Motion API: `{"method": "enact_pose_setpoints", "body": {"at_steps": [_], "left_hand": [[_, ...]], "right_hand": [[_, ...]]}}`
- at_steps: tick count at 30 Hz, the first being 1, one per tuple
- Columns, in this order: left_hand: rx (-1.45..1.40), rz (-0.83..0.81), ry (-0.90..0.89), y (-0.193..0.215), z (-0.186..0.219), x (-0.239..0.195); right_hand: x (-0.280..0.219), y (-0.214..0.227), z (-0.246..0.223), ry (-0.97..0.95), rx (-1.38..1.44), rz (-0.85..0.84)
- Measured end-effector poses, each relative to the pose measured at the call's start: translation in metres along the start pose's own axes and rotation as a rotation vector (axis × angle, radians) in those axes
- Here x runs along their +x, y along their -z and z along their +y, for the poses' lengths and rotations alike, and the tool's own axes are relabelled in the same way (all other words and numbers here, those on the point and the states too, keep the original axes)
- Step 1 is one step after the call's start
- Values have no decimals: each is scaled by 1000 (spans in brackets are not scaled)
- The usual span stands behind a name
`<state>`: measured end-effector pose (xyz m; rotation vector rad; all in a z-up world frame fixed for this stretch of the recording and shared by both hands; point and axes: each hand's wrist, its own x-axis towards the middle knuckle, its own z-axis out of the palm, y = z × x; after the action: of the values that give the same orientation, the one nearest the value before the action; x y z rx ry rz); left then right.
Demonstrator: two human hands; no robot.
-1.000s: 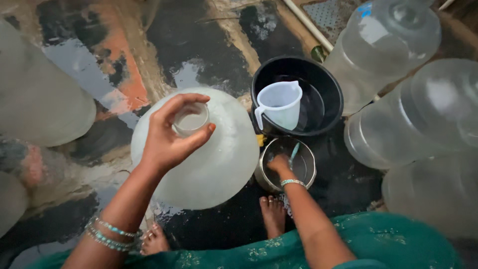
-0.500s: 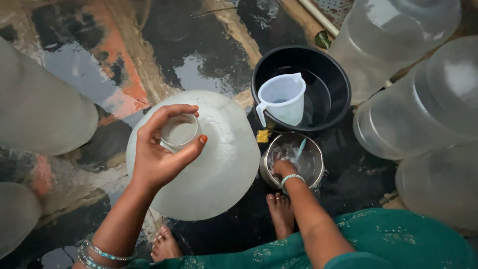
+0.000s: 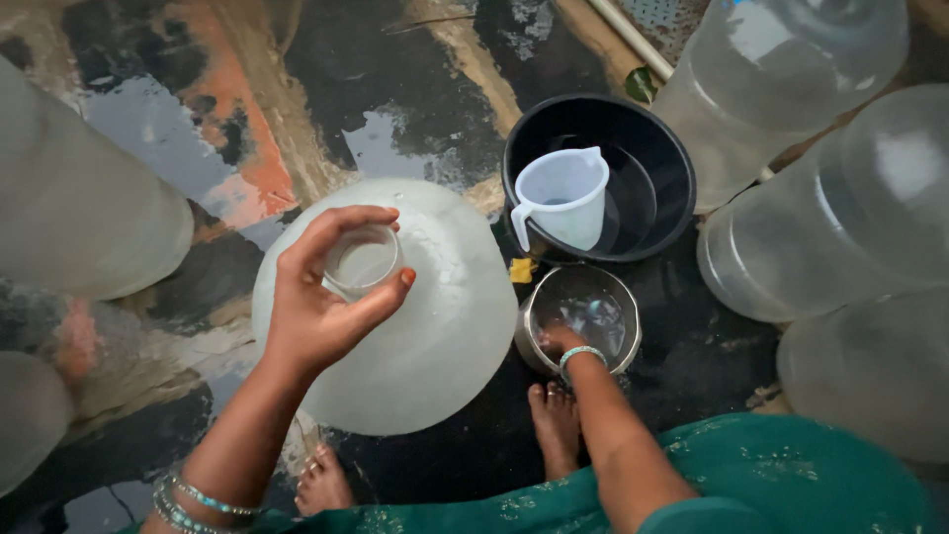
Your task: The person sits on a wet tiled floor and scrubs the inside of a large translucent water dispenser bottle using a toothbrush. They repeatedly dip the brush into a metal pot of water and scrub the bottle's neck and rim.
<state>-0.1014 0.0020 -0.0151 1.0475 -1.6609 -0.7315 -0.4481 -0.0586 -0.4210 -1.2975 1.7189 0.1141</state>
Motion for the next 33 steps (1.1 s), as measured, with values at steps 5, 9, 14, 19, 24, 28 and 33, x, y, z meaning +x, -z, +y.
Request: {"method": "enact_pose_setpoints", "body": {"at_steps": [5, 9, 14, 19, 24, 28, 33], "left_hand": [[-8, 14, 4, -2, -2, 3], [-5, 19, 13, -3, -4, 3], [-43, 65, -18, -10, -8, 4], [-7, 197, -37, -28, -10, 2], [122, 265, 14, -37, -13, 7], [118, 273, 14, -43, -12, 7], [104, 93, -41, -54, -1, 12]], "right_hand": [[10, -2, 10, -87, 298, -200], [23, 3, 29, -131, 522, -281], [18, 28, 36, 35, 926, -453], [-15, 56, 23, 266, 1360, -555], [-41, 68, 11, 302, 1794, -474], [-40, 50, 16, 183, 1956, -338], [-31, 51, 28, 241, 2095, -280]]}}
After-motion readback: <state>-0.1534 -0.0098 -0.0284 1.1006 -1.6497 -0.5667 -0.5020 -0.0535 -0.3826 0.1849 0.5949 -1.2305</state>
